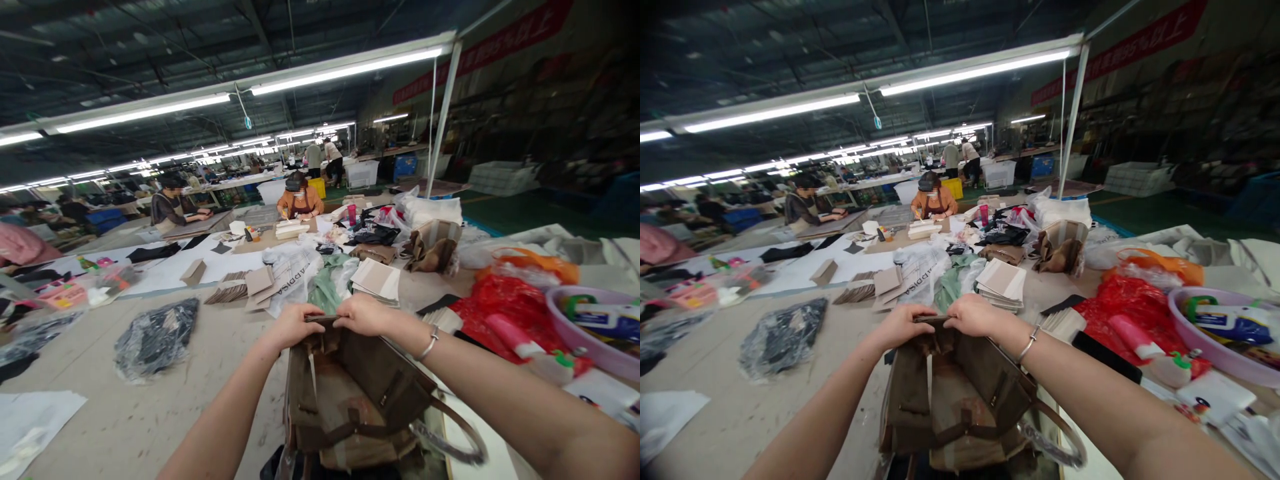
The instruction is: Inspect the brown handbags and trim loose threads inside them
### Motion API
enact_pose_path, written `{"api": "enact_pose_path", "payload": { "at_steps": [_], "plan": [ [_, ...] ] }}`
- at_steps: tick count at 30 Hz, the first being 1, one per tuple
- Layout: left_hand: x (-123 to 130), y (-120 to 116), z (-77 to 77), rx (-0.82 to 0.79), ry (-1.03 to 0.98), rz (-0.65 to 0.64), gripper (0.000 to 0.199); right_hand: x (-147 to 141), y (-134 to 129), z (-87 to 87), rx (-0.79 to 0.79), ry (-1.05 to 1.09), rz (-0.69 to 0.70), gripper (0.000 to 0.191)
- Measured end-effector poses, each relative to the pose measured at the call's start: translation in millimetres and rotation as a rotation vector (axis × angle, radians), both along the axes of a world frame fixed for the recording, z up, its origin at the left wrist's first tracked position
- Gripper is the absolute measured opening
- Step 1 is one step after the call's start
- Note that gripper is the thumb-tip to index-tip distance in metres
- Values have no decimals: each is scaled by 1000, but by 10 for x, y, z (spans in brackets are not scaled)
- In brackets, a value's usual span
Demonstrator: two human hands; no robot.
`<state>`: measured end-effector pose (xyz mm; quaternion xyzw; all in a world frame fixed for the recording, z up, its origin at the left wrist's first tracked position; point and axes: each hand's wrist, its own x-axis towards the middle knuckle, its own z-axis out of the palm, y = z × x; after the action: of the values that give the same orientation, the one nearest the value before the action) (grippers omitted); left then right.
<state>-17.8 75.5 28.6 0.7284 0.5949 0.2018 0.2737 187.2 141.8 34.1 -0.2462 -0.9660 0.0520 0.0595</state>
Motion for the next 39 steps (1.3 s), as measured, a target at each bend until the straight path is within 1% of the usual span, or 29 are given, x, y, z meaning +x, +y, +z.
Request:
{"api": "enact_pose_path", "payload": {
  "at_steps": [3, 7, 11, 15, 18, 20, 23, 25, 27, 29, 30, 33, 35, 36, 38, 39],
  "plan": [
    [5, 6, -5, -11, 29, 19, 24, 25, 37, -8, -11, 9, 2, 31],
    [56, 51, -1, 47, 116, 26, 24, 52, 81, -41, -31, 26, 21, 33],
    [83, 72, -1, 76, 190, 4, 26, 57, 90, -68, -54, 35, 12, 36],
    [83, 56, 5, 102, 223, -2, 28, 55, 64, -39, -21, -7, -15, 40],
    [104, 41, 22, 105, 259, 3, 28, 92, 68, -15, 2, -26, 5, 42],
    [128, 33, 30, 103, 276, -12, 28, 140, 94, -19, -14, 12, 26, 45],
    [158, 34, 26, 113, 284, -33, 29, 218, 141, -41, -102, 121, 49, 60],
    [165, 43, 20, 122, 300, -19, 30, 246, 155, -48, -191, 211, 67, 68],
    [160, 57, 15, 126, 328, 5, 31, 236, 145, -41, -218, 275, 63, 73],
    [147, 67, 13, 125, 340, 10, 30, 187, 110, -21, -153, 256, 35, 68],
    [137, 68, 13, 124, 339, 3, 30, 151, 86, -9, -104, 217, 21, 62],
    [93, 39, 17, 128, 315, -34, 28, 41, 5, 26, 4, 82, -20, 35],
    [57, -11, 22, 154, 283, -32, 27, -6, -42, 46, 42, 28, -34, 29],
    [41, -43, 25, 173, 269, -25, 33, -18, -59, 53, 58, 15, -34, 29],
    [21, -109, 29, 215, 266, -12, 54, -28, -80, 62, 84, 1, -24, 31],
    [18, -138, 29, 229, 283, -12, 60, -29, -83, 63, 93, -5, -22, 31]
  ]
}}
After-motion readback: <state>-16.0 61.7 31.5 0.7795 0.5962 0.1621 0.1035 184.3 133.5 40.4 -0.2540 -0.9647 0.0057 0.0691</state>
